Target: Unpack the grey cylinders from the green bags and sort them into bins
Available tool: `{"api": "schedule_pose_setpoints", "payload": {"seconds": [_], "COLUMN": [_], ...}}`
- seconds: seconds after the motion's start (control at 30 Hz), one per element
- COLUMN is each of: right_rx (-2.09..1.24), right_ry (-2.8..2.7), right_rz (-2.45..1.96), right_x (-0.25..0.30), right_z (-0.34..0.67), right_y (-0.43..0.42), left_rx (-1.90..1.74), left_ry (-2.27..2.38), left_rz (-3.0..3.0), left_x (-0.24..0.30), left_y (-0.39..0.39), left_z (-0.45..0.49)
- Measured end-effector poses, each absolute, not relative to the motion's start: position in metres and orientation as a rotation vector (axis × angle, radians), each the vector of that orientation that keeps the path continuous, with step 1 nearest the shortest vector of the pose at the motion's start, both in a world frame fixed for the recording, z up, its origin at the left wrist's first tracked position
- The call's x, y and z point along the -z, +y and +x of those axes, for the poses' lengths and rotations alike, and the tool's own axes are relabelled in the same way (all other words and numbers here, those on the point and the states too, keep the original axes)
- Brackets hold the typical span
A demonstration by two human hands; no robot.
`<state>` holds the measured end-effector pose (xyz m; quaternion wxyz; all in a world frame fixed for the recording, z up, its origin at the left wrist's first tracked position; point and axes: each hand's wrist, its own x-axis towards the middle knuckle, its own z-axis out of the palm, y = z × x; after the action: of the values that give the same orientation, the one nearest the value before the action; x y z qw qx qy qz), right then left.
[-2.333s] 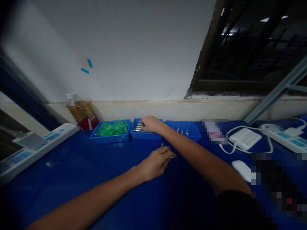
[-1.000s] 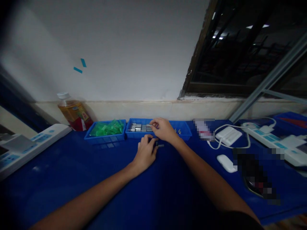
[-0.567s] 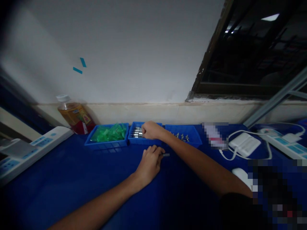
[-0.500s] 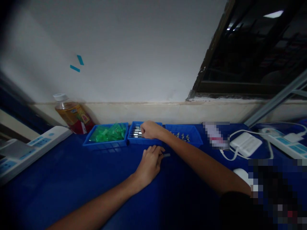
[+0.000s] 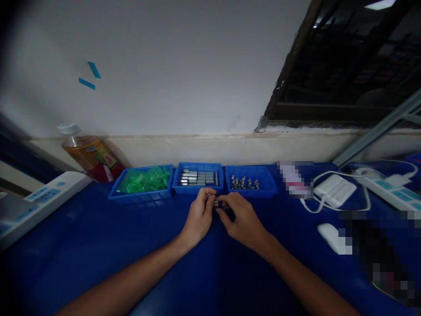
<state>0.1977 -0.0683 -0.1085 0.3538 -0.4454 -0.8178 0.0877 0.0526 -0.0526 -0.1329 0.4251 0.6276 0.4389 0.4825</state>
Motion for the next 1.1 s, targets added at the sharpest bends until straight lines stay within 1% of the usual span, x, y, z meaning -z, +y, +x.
{"api": "schedule_pose_setpoints", "payload": {"seconds": [0.1, 0.2, 0.4, 0.63, 0.93, 1.0, 1.1], "right_rx": [-0.197, -0.206, -0.384, -0.477, -0.067, 0.082, 0.320], "right_ry": [-2.082, -2.053, -1.863, -1.835, -2.020, -1.973, -1.801], "right_rz": [-1.167, -1.176, -1.341, -1.363, -1.141, -1.185, -1.396], "right_x": [0.120, 0.118, 0.114, 0.116, 0.116, 0.115, 0.117], "right_z": [0.198, 0.195, 0.203, 0.206, 0.210, 0.222, 0.248], "right_y": [-0.076, -0.073, -0.071, -0.070, -0.066, -0.057, -0.038], "left_rx": [-1.192, -1.192, -1.106, -1.100, -1.014, -0.989, -0.886], "left_ry": [1.047, 1.050, 0.987, 1.035, 1.115, 1.168, 1.282], "left_rz": [1.574, 1.579, 1.660, 1.659, 1.800, 1.918, 2.146], "left_x": [0.133, 0.131, 0.126, 0.129, 0.128, 0.127, 0.127], "left_y": [-0.053, -0.054, -0.057, -0.055, -0.054, -0.056, -0.060], "left_z": [0.053, 0.053, 0.052, 0.054, 0.053, 0.054, 0.057]}}
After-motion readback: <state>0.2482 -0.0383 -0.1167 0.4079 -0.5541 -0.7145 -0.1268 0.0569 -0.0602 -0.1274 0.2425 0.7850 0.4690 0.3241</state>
